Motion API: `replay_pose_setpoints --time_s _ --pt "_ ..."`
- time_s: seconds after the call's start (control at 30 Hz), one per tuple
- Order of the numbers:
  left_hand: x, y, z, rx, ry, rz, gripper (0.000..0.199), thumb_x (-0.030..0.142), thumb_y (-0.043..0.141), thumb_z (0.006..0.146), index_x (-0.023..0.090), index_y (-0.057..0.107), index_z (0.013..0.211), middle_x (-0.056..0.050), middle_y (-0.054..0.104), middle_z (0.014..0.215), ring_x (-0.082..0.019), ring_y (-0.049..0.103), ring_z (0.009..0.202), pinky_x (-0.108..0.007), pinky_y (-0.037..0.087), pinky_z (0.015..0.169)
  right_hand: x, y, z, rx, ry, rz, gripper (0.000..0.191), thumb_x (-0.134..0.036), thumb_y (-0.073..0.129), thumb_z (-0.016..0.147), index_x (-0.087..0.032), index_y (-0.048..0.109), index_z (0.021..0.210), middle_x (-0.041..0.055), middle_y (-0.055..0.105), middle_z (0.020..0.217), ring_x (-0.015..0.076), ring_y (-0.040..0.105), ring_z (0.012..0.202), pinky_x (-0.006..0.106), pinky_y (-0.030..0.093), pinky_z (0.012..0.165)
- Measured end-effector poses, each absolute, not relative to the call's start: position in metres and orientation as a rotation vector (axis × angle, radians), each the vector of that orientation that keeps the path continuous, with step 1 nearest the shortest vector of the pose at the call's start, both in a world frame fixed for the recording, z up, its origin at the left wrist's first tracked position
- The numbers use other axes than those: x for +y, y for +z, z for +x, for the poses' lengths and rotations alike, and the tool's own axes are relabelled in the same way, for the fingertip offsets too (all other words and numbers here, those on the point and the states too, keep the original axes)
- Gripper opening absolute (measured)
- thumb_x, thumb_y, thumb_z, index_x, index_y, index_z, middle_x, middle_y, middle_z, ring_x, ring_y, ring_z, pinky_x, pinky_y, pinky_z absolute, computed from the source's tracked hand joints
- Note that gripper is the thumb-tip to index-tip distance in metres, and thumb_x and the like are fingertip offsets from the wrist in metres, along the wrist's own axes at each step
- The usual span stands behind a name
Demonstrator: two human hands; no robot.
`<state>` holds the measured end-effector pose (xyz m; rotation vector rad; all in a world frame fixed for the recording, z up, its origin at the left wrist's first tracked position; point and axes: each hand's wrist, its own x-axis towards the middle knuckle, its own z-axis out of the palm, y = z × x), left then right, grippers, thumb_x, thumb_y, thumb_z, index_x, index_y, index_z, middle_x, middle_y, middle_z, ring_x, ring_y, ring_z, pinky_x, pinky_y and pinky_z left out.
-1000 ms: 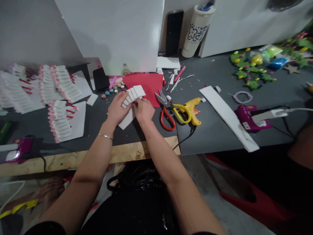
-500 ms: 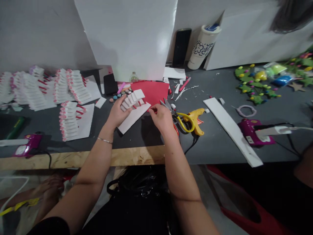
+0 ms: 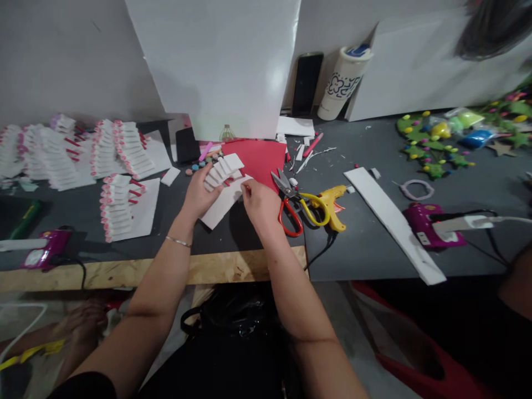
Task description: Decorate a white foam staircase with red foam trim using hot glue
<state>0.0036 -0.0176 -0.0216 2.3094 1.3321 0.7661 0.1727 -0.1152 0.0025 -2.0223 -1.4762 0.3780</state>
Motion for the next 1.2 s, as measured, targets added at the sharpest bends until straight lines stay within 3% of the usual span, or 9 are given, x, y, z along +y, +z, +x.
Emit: replay_pose_setpoints --time_s 0.13,0.43,0.87,1.2 --pt "-0.017 -0.024 0.004 1.324 0.741 2.344 0.067 0.032 0.065 0.083 0.022 0.042 0.145 -0.014 0.053 0.144 -0.03 0.049 0.135 -0.046 0.042 0.112 -0.102 0.009 0.16 -1.635 0.332 -2.132 0.033 -0.035 0.043 0.099 -0.03 0.069 0.12 0.0077 0.076 0.093 0.0244 0.07 0.085 0.031 0.045 0.069" --pt "-0.023 -0.024 0.006 1.335 0.722 2.384 0.065 0.028 0.064 0.084 0.022 0.042 0.145 -0.014 0.052 0.145 -0.03 0.049 0.135 -0.046 0.042 0.113 -0.082 -0.011 0.147 -1.731 0.324 -2.27 0.034 -0.036 0.04 0.1 -0.026 0.067 0.118 0.0123 0.076 0.093 0.0252 0.07 0.082 0.032 0.046 0.068" --pt "-0.021 -0.023 0.007 1.372 0.693 2.381 0.065 0.027 0.066 0.083 0.02 0.044 0.144 -0.014 0.052 0.145 -0.031 0.05 0.134 -0.046 0.042 0.113 -0.088 -0.01 0.155 -1.839 0.345 -2.216 0.037 -0.034 0.038 0.1 -0.03 0.064 0.125 0.0083 0.076 0.099 0.0243 0.07 0.089 0.028 0.04 0.065" --pt "-0.031 -0.008 0.011 1.384 0.721 2.5 0.065 0.037 0.065 0.087 0.024 0.041 0.146 -0.013 0.05 0.149 -0.033 0.045 0.139 -0.048 0.038 0.116 -0.098 -0.012 0.169 -1.508 0.415 -2.172 0.034 -0.026 0.043 0.095 -0.027 0.067 0.12 0.0082 0.075 0.098 0.0255 0.069 0.094 0.033 0.047 0.076"
